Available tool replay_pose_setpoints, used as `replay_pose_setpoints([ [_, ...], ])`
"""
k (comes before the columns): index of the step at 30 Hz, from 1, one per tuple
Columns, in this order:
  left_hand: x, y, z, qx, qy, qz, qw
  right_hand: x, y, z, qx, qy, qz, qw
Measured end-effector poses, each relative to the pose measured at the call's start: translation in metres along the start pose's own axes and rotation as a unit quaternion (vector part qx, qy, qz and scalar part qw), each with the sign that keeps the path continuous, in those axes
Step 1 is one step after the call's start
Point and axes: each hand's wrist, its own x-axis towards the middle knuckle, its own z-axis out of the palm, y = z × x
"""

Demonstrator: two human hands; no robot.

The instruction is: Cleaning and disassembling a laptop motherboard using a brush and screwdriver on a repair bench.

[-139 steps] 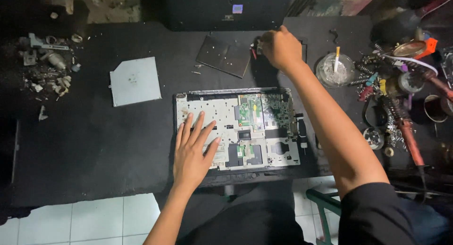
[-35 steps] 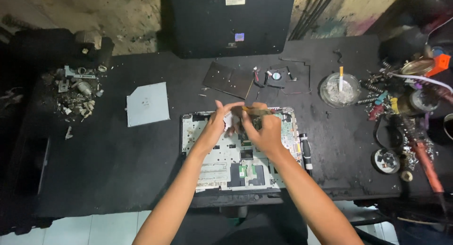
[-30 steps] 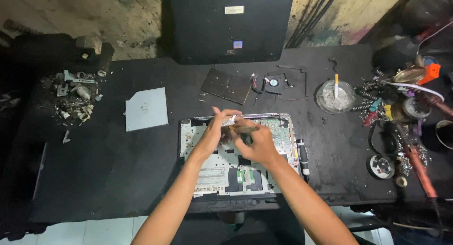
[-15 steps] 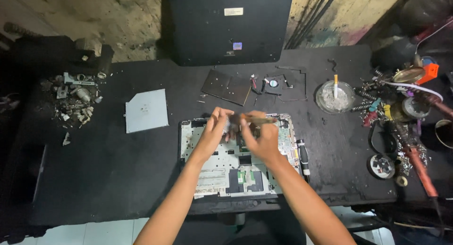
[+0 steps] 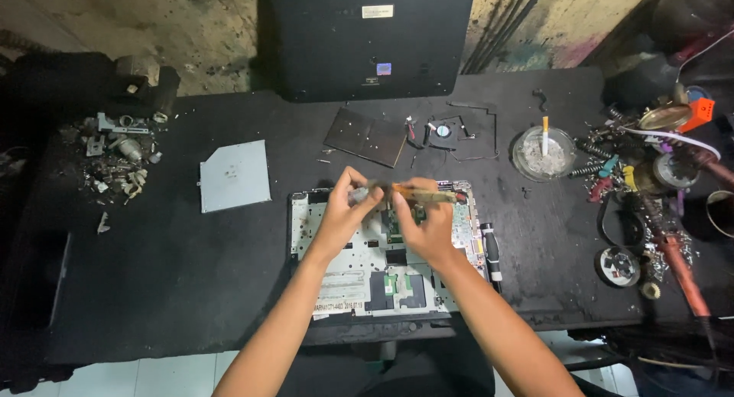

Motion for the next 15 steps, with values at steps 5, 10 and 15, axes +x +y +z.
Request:
replay_pose_setpoints([
  [5, 0.007, -0.022, -0.006, -0.012, -0.006, 0.004, 1.0, -0.003, 0.003, 0.0, 0.027, -0.011, -0.029, 0.999],
  [10, -0.013, 0.016, 0.005, 0.049, -0.057, -0.008, 0.997, -0.008, 0.008, 0.005, 0.055, -0.031, -0.023, 0.998],
  [15, -0.029, 0.047, 0.015, 0.073, -0.087, -0.043, 0.993, -0.014, 0.03, 0.014, 0.042, -0.024, -0.019, 0.999],
])
